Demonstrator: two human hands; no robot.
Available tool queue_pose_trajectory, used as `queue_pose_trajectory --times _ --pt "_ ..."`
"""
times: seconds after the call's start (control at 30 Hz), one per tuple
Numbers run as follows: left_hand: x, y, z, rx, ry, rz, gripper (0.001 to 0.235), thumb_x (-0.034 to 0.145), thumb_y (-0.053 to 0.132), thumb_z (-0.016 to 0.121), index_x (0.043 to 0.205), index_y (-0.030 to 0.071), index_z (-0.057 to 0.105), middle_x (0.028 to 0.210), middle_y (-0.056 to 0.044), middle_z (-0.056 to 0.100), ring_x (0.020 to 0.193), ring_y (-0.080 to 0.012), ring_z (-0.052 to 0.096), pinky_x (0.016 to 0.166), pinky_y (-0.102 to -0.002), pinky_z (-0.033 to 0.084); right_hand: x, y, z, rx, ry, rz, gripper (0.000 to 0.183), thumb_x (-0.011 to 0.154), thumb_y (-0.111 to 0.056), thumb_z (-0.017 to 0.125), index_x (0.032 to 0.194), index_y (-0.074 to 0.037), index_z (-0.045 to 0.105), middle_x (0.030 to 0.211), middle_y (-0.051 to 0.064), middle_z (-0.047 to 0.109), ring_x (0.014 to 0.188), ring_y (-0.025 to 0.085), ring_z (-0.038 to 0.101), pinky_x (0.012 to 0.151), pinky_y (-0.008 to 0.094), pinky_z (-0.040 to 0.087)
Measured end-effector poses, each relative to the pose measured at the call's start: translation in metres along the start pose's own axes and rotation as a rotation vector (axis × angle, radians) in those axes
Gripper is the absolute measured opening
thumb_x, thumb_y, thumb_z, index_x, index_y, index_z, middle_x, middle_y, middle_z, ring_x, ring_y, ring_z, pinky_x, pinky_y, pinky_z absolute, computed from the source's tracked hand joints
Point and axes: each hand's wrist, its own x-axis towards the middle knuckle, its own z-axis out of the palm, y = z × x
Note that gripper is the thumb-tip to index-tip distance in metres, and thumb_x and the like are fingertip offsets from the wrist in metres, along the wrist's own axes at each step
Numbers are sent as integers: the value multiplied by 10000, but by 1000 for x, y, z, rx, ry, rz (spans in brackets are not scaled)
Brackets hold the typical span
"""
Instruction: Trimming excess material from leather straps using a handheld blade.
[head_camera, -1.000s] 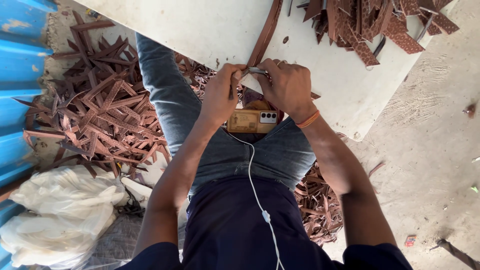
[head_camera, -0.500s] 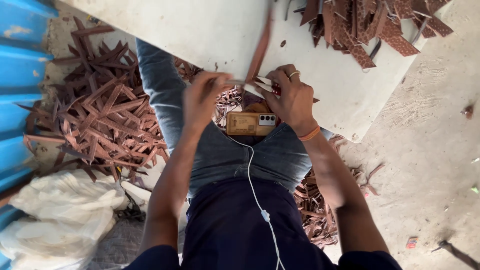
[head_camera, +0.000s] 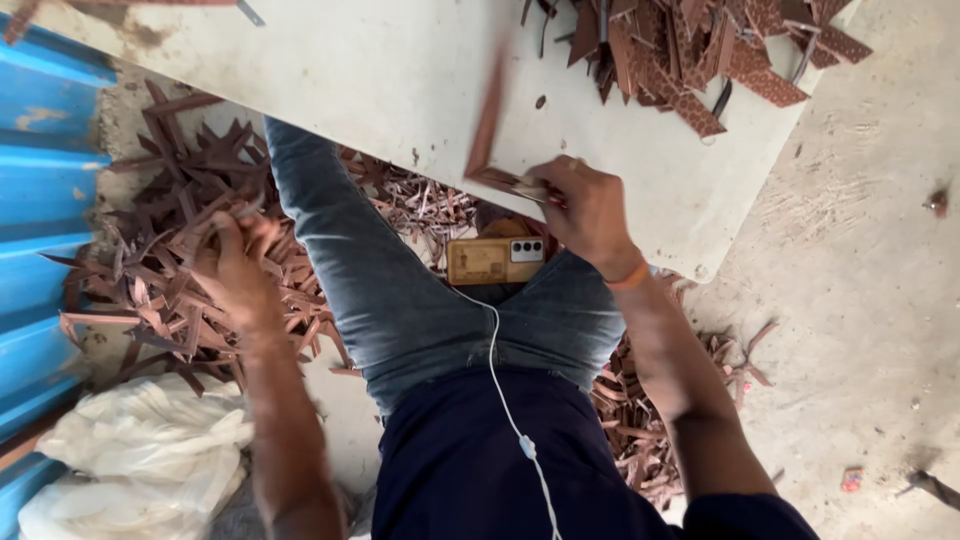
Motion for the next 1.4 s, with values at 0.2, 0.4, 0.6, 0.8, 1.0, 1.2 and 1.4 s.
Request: queue_pose_trajectory --times 0.2,0.4,0.6,0.8,1.0,1.2,1.4 --pt "-40 -66 61 90 -345 -85 168 1088 133 628 1073 13 746 1047 -121 696 833 -220 724 652 -303 641 28 -73 32 257 -10 11 395 812 3 768 1177 -140 723 1070 61 752 820 177 745 674 288 617" --pt "-81 -60 143 -76 -447 -292 187 1047 89 604 1197 -10 655 991 -154 702 799 -231 721 663 -356 612 58 -89 40 347 24 -149 375 946 -33 678 1299 -163 674 1280 56 714 952 186 752 699 276 607" --pt "-85 -89 160 -267 -527 -482 193 1010 104 597 1158 -20 612 968 -100 754 792 -159 778 629 -295 620 95 95 -44 -179 633 39 182 1000 -88 750 1171 -96 689 951 44 708 697 165 655 588 308 530" --pt "-84 -104 176 -35 -613 -290 204 1015 136 623 1144 -18 663 919 -110 771 752 -164 764 605 -292 580 127 218 -93 -644 625 33 185 931 -168 812 989 -79 661 811 94 674 631 272 644 564 369 512" --pt "-85 -96 172 -94 -581 -405 271 1000 198 663 1144 -31 657 892 -116 775 719 -156 756 595 -306 577 131 204 -105 -759 490 -92 69 839 -64 733 891 -80 690 731 97 683 614 285 677 550 390 516" --pt "-84 -85 172 61 -619 -276 295 964 235 683 1107 -23 688 822 -131 765 635 -191 723 593 -357 557 137 178 -123 -638 217 59 43 859 -78 772 892 -73 745 714 113 700 633 286 711 612 418 558" --pt "-90 -104 179 123 -536 -36 310 950 255 680 1104 -14 697 854 -200 736 744 -320 724 656 -439 553 129 190 -126 -818 54 -62 108 782 -140 806 845 -72 749 701 115 694 604 287 683 557 420 526"
